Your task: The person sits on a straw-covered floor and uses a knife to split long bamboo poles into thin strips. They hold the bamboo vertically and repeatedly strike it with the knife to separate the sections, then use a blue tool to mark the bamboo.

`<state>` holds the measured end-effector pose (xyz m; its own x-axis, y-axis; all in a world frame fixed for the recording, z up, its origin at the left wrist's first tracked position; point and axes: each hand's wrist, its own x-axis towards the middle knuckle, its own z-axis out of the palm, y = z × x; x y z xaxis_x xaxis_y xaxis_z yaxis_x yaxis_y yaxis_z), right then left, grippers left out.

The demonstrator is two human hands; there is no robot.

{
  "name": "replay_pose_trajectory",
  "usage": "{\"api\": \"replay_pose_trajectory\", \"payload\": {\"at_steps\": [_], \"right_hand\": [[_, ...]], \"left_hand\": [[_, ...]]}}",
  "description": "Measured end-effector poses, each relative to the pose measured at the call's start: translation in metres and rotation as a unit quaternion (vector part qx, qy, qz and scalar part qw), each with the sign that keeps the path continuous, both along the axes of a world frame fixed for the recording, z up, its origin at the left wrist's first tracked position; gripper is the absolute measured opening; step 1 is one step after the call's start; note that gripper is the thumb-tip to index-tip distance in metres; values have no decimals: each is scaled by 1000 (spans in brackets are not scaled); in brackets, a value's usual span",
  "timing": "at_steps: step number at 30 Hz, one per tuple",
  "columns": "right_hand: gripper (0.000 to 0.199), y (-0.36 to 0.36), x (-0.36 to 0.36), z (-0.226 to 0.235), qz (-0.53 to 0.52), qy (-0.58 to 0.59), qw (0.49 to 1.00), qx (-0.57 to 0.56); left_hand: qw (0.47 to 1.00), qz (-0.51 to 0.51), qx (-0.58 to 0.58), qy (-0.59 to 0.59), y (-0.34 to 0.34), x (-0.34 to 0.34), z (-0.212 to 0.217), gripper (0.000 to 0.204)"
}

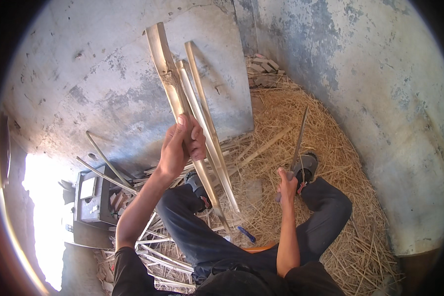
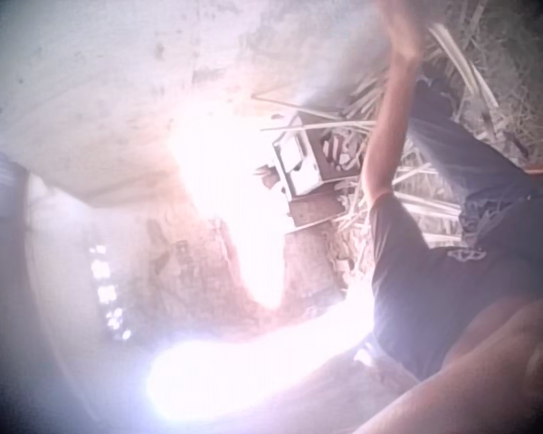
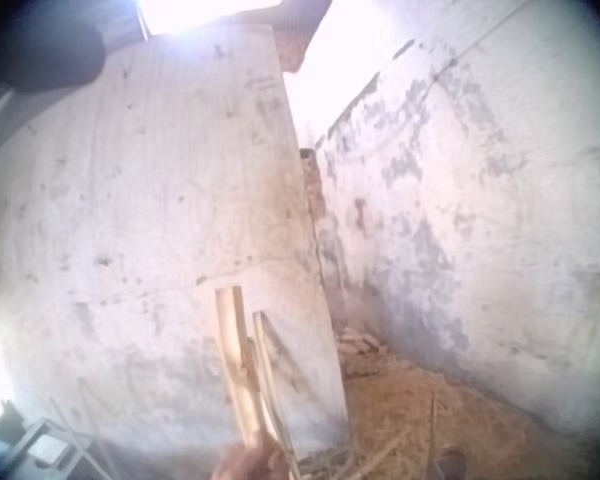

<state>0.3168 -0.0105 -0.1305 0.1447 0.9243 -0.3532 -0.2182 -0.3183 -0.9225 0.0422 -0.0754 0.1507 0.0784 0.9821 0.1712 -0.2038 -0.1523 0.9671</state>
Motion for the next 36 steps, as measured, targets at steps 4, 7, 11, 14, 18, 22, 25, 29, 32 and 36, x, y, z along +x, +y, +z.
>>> {"api": "replay_pose_trajectory", "payload": {"at_steps": [4,7,11,14,18,22,25,29,32,36], "right_hand": [[40,-6,-4,44,7,97,995,30],[35,-8,-2,92,58,151,983,88],[40,-9,-3,165,98,235,949,185],[42,-9,-2,215,160,270,920,235],[45,-10,-10,258,225,270,891,287],[45,-10,-13,271,267,256,882,293],[42,-11,-16,276,288,221,883,298],[37,-13,-24,290,292,172,899,279],[31,-11,-25,291,299,179,891,291],[35,-7,-22,294,273,131,885,354]], "left_hand": [[999,-24,-27,-30,4,14,-8,52],[997,-56,-39,-32,5,23,-19,52],[989,-145,-23,-7,13,42,-40,52],[977,-210,-23,-35,16,60,-55,52],[964,-262,-6,-44,18,73,-71,53],[967,-249,-25,-47,14,84,-74,53],[966,-253,-21,-43,15,85,-78,53],[970,-240,-8,-32,12,87,-82,52],[963,-265,-19,-42,14,83,-84,51],[978,-204,5,-51,7,87,-71,52]]}}
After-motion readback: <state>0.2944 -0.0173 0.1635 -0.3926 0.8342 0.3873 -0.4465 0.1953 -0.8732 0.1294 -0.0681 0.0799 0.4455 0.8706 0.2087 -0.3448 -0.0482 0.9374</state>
